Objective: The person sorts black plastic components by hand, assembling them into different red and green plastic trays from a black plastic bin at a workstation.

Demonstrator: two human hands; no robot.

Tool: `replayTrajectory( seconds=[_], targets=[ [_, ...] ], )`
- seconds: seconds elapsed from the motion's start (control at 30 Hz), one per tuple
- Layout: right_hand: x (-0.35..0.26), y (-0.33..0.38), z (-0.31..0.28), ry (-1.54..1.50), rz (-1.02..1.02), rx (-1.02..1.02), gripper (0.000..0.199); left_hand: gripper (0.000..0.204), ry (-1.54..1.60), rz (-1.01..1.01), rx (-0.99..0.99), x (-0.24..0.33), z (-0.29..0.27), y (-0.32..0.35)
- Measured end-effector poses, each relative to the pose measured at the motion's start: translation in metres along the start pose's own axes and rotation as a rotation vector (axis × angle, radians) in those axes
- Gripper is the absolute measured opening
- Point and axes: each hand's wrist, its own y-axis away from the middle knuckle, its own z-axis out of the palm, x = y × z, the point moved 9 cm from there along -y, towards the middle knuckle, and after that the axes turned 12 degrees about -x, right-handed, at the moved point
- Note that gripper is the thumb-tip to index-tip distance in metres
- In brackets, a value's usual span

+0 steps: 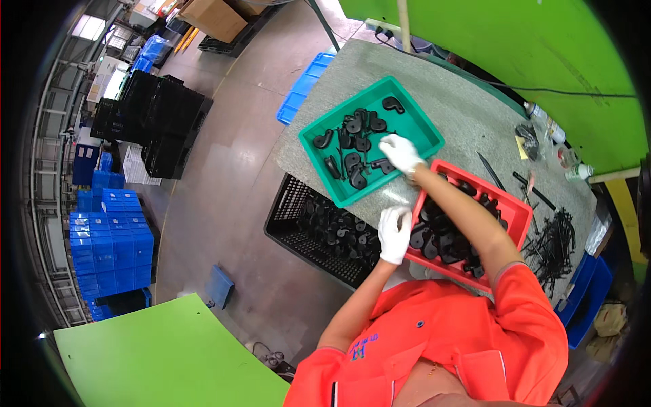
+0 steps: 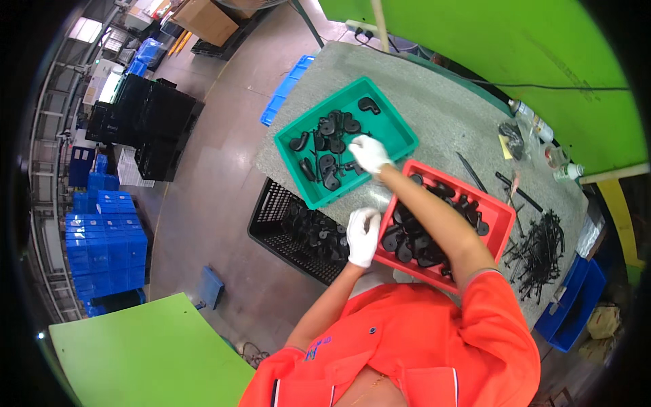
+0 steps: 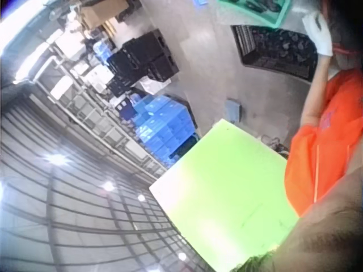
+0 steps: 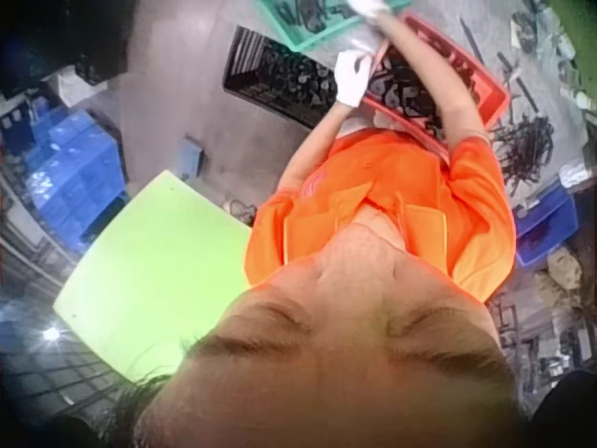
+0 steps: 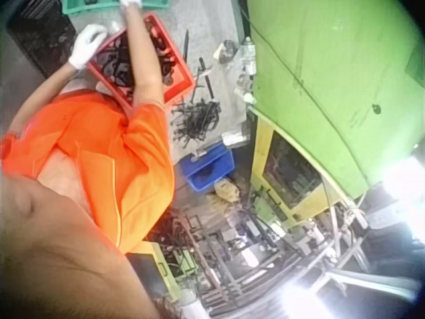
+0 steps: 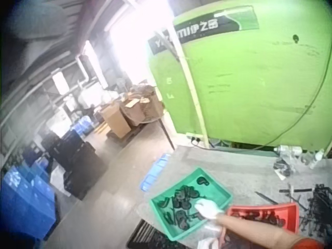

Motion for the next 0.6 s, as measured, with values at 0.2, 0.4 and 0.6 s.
replayTrajectory(
  seconds=[0.2, 0.4, 0.6],
  targets=[
    [0.031, -0.054, 0.057, 0.163, 0.64, 0.188, 0.037, 0.009, 0.05, -0.118, 0.073, -0.027, -0.033, 0.027],
    [-0.011, -0.05, 0.051, -0.359, 0.07, 0.15, 0.028, 0.025, 0.066, -0.187, 0.315, -0.059, -0.095, 0.017],
    [-0.098, 0.047, -0.003, -0.375, 0.016, -0.122, 0.022, 0.098, 0.327, 0.073, 0.155, 0.011, -0.136, -0.077]
  ],
)
